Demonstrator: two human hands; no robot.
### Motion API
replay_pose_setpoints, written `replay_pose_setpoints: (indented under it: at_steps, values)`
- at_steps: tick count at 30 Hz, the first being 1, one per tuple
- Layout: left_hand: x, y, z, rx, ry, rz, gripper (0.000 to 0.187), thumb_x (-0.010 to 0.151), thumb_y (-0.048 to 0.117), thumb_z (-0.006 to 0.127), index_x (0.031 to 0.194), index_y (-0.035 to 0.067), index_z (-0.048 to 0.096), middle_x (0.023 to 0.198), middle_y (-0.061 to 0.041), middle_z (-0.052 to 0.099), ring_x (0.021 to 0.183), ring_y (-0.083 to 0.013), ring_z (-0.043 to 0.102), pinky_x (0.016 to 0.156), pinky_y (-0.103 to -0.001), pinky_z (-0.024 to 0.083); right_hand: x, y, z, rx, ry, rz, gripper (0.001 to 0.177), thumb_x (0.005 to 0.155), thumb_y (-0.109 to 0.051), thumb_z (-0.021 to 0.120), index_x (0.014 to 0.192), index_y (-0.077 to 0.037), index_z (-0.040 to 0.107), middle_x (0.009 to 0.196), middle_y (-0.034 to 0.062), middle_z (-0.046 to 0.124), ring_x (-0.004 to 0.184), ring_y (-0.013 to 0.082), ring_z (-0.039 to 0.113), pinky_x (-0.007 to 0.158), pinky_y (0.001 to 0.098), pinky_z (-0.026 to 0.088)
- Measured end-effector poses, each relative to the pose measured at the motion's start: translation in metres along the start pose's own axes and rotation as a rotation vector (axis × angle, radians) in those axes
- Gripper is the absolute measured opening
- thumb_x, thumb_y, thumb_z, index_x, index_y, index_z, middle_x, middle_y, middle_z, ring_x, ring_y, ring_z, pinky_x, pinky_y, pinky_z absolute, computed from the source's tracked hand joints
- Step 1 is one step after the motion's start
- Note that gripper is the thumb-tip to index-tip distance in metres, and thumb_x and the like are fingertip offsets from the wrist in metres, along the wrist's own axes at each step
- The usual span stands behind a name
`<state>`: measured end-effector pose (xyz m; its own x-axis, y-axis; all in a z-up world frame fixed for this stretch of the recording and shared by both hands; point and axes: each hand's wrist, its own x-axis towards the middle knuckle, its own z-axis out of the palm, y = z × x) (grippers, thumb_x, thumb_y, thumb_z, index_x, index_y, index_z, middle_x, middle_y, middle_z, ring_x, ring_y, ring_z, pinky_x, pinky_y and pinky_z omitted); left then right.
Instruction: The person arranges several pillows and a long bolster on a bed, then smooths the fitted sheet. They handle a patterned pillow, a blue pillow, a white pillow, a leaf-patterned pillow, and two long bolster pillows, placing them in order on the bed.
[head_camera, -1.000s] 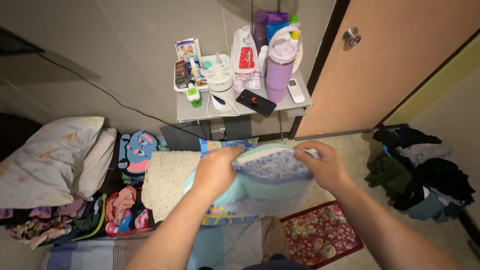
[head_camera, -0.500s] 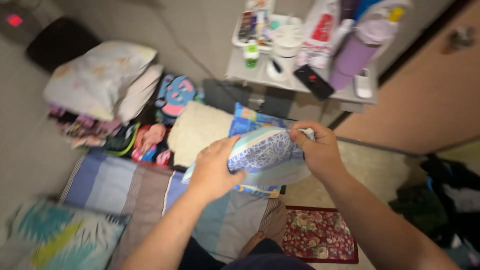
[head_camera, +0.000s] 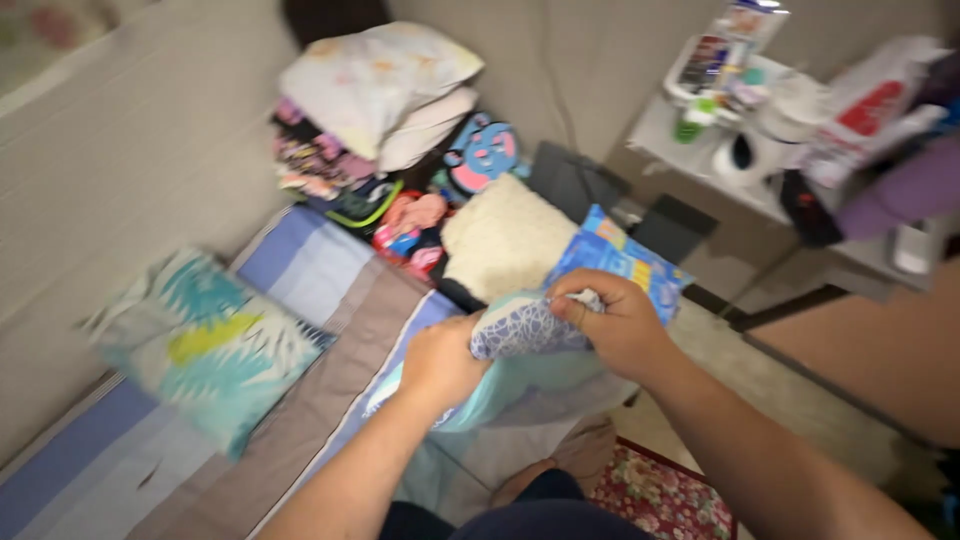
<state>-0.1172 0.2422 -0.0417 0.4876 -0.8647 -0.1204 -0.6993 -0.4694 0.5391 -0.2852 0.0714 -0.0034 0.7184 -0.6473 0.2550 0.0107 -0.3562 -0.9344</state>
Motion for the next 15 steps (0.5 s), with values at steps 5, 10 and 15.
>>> replay_pose_setpoints:
  at_steps: [5,10,15]
  values:
    - [-0.063,-0.083,-0.049,-0.022,0.097,-0.158,0.043,0.085,0.047,0.066,0.127,0.044,0.074,0.113,0.006,0.079,0.116,-0.0249,0.074,0.099,-0.048,0.06,0.001,-0.032,0.081,-0.071,-0.108,-0.116,0.009,0.088,-0.013,0.088,0.095,-0.01,0.084,0.094,0.0056,0.082,0.092,0.0176,0.072,0.093,0.0379,0.056]
    - [-0.149,-0.148,-0.135,-0.08,0.091,-0.338,0.052,0.088,0.033,0.062,0.139,0.038,0.071,0.13,0.0,0.077,0.126,-0.0331,0.069,0.109,-0.05,0.056,-0.005,-0.034,0.17,-0.127,-0.155,0.038,0.018,0.088,-0.007,0.088,0.106,-0.009,0.085,0.1,0.0105,0.083,0.098,0.0199,0.075,0.095,0.0385,0.058]
    - [-0.23,-0.225,-0.199,-0.171,0.214,-0.575,0.052,0.09,0.029,0.061,0.141,0.036,0.071,0.132,-0.003,0.076,0.131,-0.0351,0.066,0.114,-0.051,0.053,-0.016,-0.019,0.269,-0.054,-0.249,0.306,0.026,0.094,-0.01,0.083,0.119,-0.004,0.081,0.102,0.0164,0.081,0.098,0.023,0.071,0.089,0.0445,0.06]
